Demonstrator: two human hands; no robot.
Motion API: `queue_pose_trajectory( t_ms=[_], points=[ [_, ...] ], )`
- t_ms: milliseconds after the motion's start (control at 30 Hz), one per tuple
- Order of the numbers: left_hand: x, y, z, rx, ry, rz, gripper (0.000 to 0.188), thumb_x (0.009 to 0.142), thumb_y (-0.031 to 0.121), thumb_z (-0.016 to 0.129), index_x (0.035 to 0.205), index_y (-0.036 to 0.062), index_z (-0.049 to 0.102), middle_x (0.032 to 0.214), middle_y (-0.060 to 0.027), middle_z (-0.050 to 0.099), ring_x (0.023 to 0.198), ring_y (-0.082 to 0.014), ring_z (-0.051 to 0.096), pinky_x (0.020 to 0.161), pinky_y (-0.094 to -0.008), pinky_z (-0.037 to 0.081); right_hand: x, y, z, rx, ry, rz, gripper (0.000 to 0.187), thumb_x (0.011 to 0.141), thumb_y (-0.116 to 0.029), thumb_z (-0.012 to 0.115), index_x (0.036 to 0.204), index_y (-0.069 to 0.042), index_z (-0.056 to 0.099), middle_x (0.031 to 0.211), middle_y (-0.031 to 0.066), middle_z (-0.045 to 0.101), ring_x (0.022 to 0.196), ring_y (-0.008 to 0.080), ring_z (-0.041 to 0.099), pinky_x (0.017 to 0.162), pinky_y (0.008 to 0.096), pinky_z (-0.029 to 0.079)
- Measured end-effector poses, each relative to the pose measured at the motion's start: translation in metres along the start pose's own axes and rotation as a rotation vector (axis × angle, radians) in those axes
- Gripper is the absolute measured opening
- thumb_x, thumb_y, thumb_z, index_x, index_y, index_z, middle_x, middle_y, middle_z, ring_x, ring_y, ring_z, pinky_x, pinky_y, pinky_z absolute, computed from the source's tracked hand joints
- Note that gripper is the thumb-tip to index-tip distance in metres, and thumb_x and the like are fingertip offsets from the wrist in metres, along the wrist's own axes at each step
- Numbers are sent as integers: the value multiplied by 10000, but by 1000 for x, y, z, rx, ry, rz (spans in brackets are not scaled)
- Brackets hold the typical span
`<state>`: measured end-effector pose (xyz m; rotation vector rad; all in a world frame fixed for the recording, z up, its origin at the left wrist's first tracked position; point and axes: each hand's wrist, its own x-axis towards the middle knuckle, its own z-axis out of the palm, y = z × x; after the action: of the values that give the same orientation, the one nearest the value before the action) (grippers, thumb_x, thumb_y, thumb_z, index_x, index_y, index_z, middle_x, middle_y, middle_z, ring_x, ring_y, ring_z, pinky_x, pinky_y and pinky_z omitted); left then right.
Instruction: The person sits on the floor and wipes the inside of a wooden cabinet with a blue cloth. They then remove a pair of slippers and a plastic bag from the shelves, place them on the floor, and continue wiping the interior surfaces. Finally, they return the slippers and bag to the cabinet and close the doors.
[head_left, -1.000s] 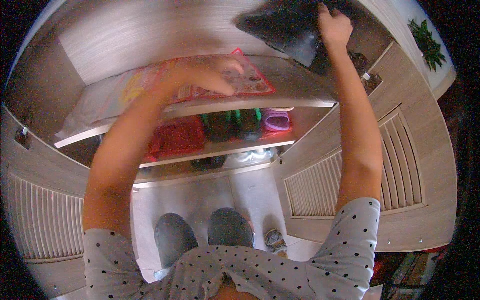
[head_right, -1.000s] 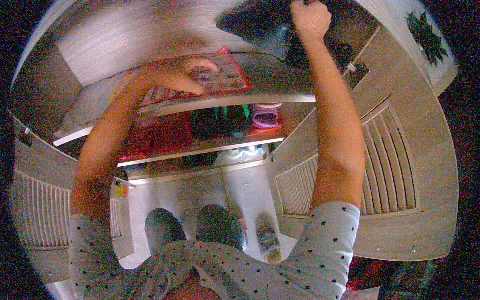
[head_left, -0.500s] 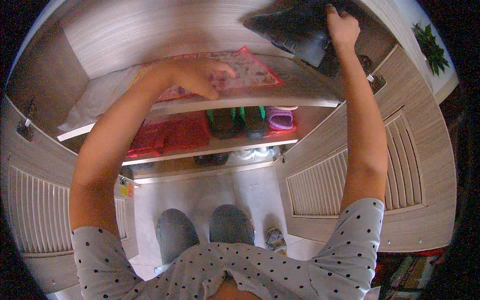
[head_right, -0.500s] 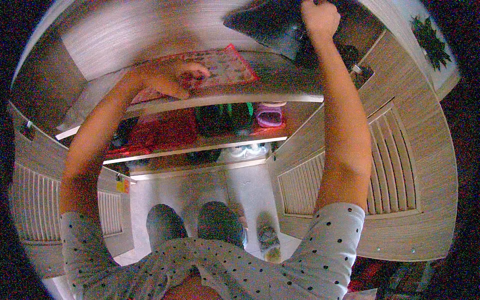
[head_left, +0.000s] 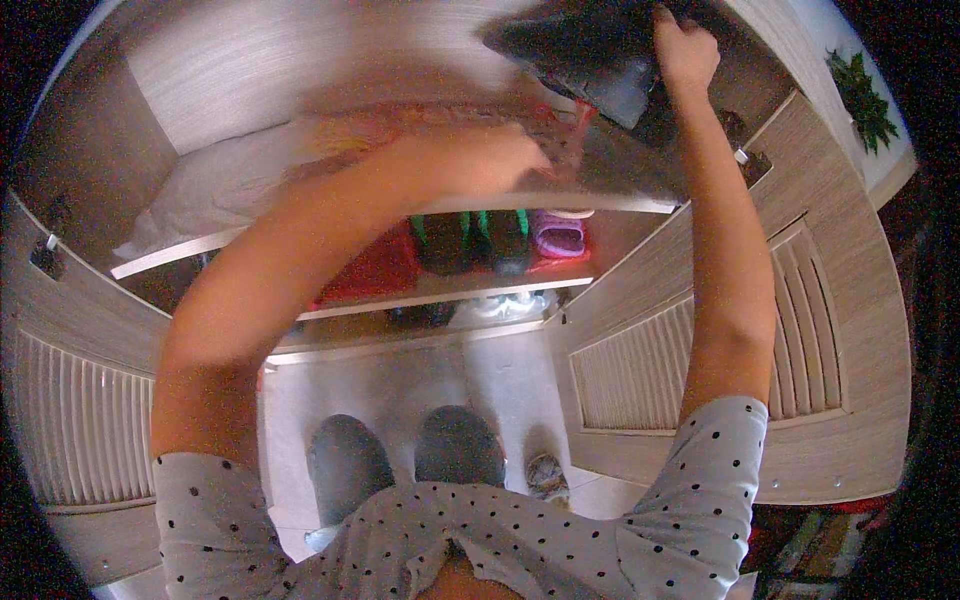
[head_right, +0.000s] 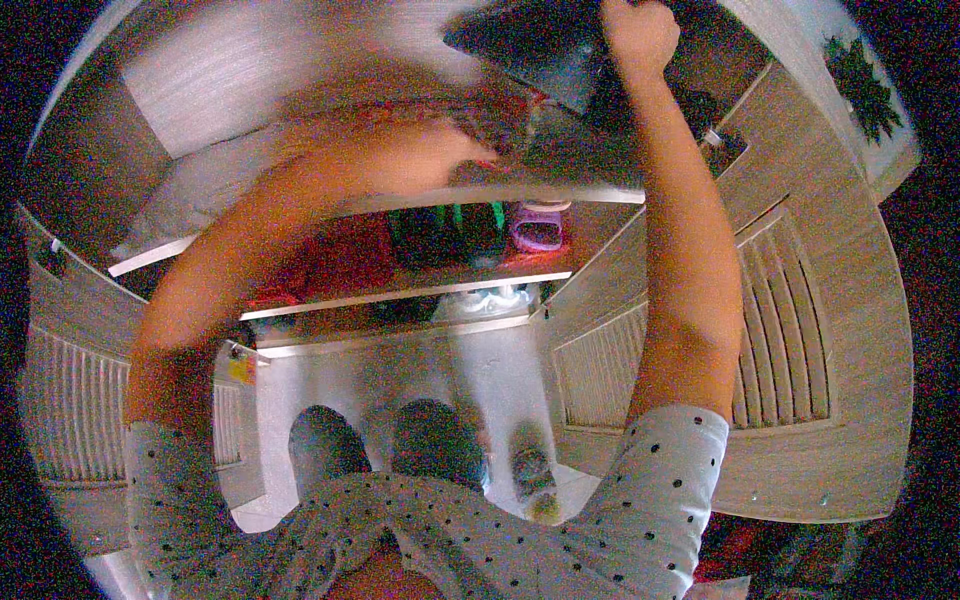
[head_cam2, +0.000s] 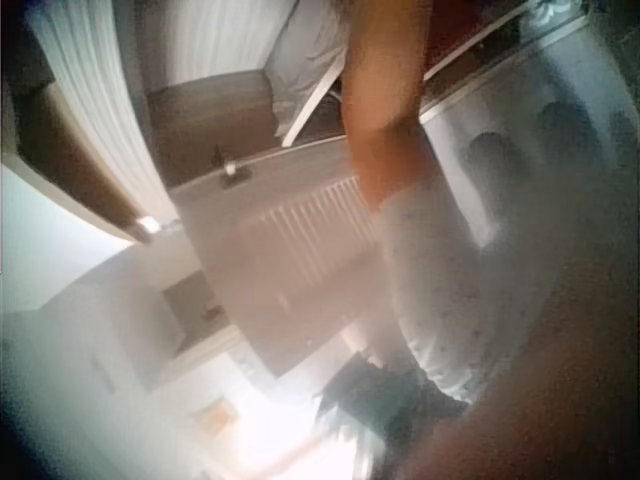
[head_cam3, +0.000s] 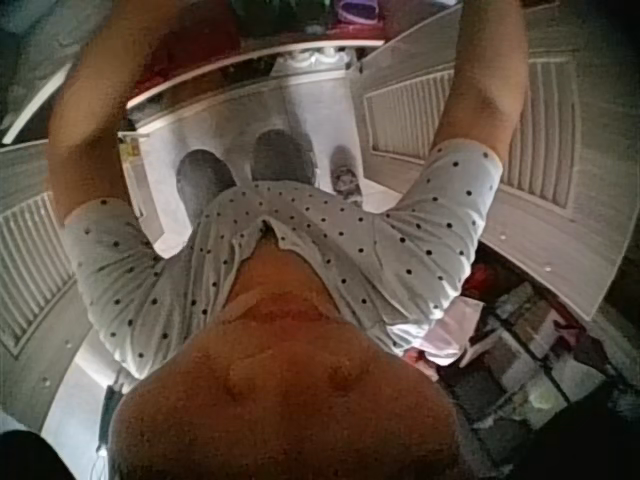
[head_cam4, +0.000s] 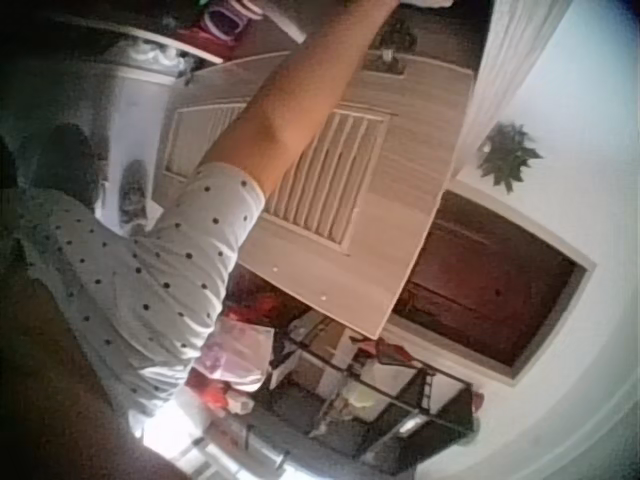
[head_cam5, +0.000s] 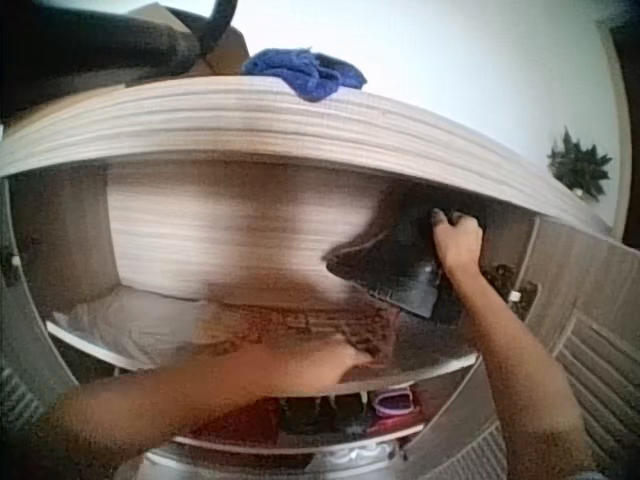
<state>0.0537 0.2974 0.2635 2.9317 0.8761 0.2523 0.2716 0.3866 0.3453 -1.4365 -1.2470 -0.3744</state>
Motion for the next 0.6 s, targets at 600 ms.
queue_pose_trajectory(
  t_ms=[600],
  points=[
    [77,-1,51,-262,58,212,404,749,107,514,1151,138,483,1047,-160,550,928,-317,539,789,-399,426,-2,-3,-10,-9,11,-65,364,736,-290,572,830,61,591,806,265,572,823,382,556,702,403,439]
  ],
)
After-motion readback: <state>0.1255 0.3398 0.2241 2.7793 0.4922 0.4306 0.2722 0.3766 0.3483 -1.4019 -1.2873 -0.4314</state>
